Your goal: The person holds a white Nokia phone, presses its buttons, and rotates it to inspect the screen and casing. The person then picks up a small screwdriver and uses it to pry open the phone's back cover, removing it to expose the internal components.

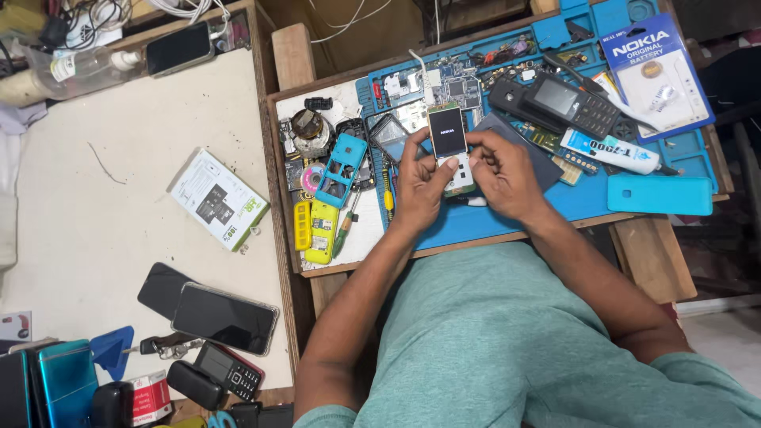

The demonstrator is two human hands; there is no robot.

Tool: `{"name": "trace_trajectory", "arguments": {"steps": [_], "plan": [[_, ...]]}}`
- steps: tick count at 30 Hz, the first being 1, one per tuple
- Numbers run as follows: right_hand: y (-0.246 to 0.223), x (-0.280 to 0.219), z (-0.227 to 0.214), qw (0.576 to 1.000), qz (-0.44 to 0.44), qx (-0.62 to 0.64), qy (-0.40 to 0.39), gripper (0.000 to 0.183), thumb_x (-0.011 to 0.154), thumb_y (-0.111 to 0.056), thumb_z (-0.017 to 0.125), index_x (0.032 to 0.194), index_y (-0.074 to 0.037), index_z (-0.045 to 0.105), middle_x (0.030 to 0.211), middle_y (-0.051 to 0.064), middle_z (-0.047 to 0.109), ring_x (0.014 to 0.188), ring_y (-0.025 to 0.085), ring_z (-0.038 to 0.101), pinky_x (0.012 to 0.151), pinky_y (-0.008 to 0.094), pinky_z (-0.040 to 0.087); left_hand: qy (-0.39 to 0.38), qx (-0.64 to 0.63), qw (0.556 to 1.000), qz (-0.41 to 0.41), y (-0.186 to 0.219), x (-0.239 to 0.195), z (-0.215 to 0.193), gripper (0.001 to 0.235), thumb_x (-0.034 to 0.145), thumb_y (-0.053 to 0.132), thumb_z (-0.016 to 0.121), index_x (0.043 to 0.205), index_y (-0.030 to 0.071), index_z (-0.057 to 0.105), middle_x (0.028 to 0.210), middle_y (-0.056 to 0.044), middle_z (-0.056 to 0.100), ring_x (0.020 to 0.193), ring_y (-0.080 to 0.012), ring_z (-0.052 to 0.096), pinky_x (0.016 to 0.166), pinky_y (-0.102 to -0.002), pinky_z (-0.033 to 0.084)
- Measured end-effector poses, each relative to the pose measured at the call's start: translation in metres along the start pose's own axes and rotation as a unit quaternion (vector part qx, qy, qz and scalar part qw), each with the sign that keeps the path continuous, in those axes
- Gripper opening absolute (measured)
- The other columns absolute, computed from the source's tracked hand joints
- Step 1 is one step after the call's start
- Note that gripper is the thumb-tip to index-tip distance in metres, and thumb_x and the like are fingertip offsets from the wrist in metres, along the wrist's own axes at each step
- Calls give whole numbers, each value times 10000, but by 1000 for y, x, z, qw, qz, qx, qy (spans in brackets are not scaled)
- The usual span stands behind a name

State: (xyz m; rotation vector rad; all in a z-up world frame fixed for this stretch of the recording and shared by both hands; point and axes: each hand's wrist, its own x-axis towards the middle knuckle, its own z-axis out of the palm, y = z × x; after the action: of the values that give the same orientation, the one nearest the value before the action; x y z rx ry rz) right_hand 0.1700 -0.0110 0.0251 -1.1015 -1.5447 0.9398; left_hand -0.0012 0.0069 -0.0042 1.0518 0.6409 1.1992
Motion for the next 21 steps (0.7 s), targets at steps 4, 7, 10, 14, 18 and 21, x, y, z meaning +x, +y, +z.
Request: {"name": "trace_trajectory", "arguments": {"steps": [4,7,10,14,18,21], "plan": [[0,0,0,1000,27,-2,3,345,958,11,539,1288,60,625,851,32,635,723,46,566,618,220,472,0,16,1000,-6,3,-2,0,576,1032,23,595,1516,6,283,1010,-196,742,904,-169,737,769,-290,592],[-1,0,-1,1000,16,-6,0,351,948,17,533,1286,65,615,863,36,650,738,48,593,636,219,496,2,14,1000,-5,3,-2,1,583,1032,22,597,1521,8,280,1014,-195,739,912,-166,733,777,-286,588],[-1,1,-1,1000,7,-7,-3,332,964,2,548,1286,64,604,864,38,659,743,47,602,637,219,500,7,9,1000,-7,2,-1,2,586,1027,22,600,1518,11,279,1019,-192,738,918,-163,732,780,-285,589],[-1,0,0,1000,24,-10,5,328,970,-10,555,1286,56,614,864,37,655,745,41,589,636,219,490,5,3,1000,-3,1,-1,1,578,1031,20,598,1514,14,282,1026,-190,739,921,-161,734,783,-286,593],[-2,0,0,1000,25,0,-4,328,981,-6,553,1293,41,641,843,31,619,728,33,534,622,218,449,1,8,1000,0,0,-1,-1,560,1035,9,595,1506,8,292,1028,-186,739,914,-160,731,770,-283,589],[-1,0,0,999,16,-31,-3,322,981,-10,569,1292,33,641,807,14,621,676,32,527,583,217,426,-2,7,1000,8,-2,0,-2,554,1036,6,595,1506,10,301,1006,-181,741,890,-159,734,745,-286,593]]}}
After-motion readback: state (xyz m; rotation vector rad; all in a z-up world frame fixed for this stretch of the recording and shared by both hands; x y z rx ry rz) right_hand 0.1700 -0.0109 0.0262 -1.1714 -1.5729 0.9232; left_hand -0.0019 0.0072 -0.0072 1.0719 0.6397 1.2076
